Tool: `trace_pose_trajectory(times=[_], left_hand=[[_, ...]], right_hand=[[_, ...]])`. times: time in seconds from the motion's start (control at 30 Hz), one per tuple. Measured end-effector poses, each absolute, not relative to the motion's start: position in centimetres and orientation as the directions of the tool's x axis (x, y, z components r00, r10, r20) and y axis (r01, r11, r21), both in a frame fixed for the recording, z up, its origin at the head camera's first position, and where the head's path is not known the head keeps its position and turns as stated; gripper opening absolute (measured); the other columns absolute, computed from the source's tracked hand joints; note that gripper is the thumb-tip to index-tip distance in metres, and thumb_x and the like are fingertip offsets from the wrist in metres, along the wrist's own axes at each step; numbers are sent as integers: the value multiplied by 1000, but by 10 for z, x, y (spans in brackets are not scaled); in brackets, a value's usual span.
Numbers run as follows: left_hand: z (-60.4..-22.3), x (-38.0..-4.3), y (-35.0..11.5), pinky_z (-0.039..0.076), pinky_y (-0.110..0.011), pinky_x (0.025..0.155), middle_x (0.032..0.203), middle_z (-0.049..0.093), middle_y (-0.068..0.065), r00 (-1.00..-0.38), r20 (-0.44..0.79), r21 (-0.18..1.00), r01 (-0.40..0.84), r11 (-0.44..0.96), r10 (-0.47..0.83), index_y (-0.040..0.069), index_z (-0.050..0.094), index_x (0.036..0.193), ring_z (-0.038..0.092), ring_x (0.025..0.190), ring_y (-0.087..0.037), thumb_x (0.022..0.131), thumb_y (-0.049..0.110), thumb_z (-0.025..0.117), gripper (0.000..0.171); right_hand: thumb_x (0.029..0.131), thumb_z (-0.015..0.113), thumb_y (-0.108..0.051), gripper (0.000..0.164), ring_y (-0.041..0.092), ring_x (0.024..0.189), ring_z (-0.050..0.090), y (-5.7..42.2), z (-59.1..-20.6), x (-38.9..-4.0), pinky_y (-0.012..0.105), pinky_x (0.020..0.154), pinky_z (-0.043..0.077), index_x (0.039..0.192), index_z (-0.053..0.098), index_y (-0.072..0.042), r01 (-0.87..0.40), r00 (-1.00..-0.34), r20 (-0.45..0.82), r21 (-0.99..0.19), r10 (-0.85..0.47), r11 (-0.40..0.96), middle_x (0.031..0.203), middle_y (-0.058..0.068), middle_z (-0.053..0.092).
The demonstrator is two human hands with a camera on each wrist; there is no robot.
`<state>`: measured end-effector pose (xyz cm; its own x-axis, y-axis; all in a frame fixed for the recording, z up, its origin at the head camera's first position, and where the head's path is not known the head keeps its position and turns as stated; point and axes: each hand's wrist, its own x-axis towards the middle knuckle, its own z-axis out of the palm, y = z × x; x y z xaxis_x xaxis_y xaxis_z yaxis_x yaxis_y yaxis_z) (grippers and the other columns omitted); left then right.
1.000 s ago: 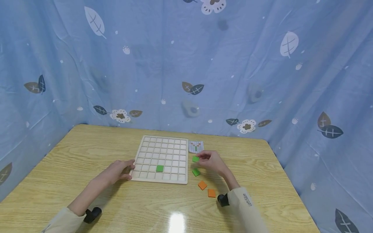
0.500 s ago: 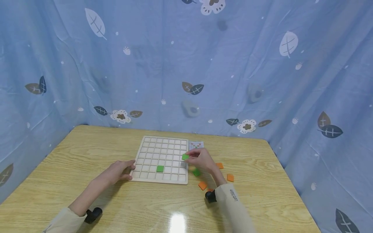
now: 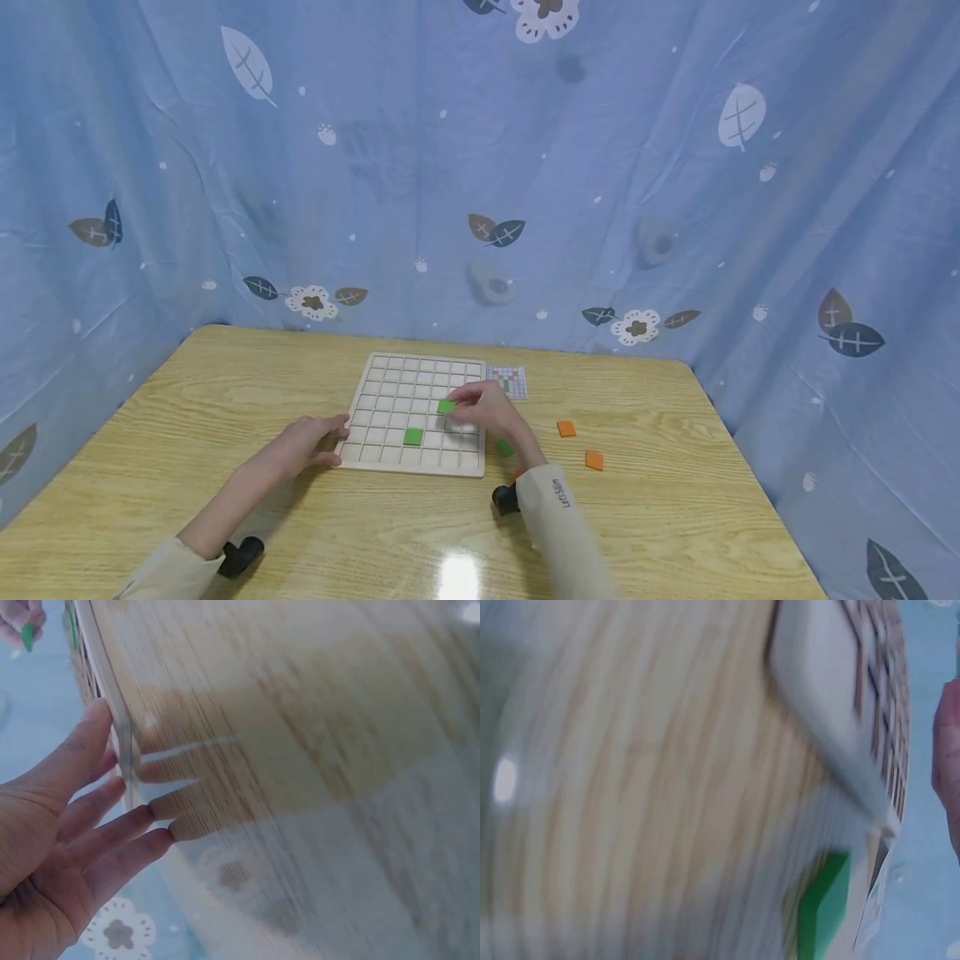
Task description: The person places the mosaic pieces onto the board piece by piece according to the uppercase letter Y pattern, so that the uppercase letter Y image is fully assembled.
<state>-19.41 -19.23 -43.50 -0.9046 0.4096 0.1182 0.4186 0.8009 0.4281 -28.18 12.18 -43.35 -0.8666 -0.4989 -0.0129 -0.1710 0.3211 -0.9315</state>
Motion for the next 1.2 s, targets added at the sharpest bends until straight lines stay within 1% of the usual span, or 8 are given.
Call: trace_pose_trajectory(times=[0.17,0.3,0.47,0.7,0.87,1.07,1.13,1.2], left_hand=[[-435,-194,-192,55,-43,81,96,70,-10,-910,109,429,407,807,401,4,60,94,66,94,-33,74,10,79,28],[-435,-194,-192,54,-45,85,98,71,-11,-915,96,444,391,806,391,1,61,99,65,97,-34,75,9,79,31],[-434,-193,-190,53,-47,87,101,70,-14,-914,88,465,389,795,396,1,60,99,64,100,-36,76,10,78,31],[-432,-192,-191,50,-49,92,103,70,-16,-925,76,476,362,802,373,-5,60,112,63,103,-37,75,10,77,43],[-432,-192,-191,48,-51,95,104,69,-16,-927,67,485,354,799,370,-8,57,119,61,105,-38,76,10,77,51],[-432,-193,-191,49,-50,93,104,69,-16,-929,58,477,347,807,365,-4,60,112,62,104,-38,76,10,77,42],[-432,-193,-191,50,-49,93,104,70,-16,-929,55,475,346,809,365,-3,60,111,62,104,-37,76,10,77,41],[-432,-193,-191,51,-49,92,103,70,-15,-930,52,476,342,810,363,-1,61,105,63,104,-37,76,9,77,35]], right_hand=[[82,74,-6,25,13,78,61,108,-436,-281,34,72,56,104,69,4,-193,-861,1,-926,-509,324,91,8,67],[80,76,-6,20,12,73,61,97,-440,-281,28,67,55,98,72,3,-284,-854,39,-870,-519,402,85,9,69],[79,78,-6,17,11,71,63,91,-443,-280,24,65,54,94,74,0,-308,-869,46,-829,-493,466,82,7,70],[79,77,-5,17,9,69,60,85,-444,-280,22,62,53,95,74,0,-315,-873,52,-820,-486,478,81,5,69],[79,78,-5,17,11,69,62,85,-445,-279,23,62,53,95,74,1,-354,-860,82,-807,-504,473,81,6,69],[78,80,-12,17,9,68,62,87,-448,-279,23,60,55,92,76,-3,-438,-830,167,-785,-532,437,83,3,70],[78,79,-10,16,10,68,63,85,-449,-279,23,61,55,92,76,-1,-437,-836,170,-782,-522,444,84,5,70],[77,79,-6,17,12,67,62,83,-451,-280,23,61,54,92,75,1,-416,-848,151,-785,-508,459,84,8,70]])
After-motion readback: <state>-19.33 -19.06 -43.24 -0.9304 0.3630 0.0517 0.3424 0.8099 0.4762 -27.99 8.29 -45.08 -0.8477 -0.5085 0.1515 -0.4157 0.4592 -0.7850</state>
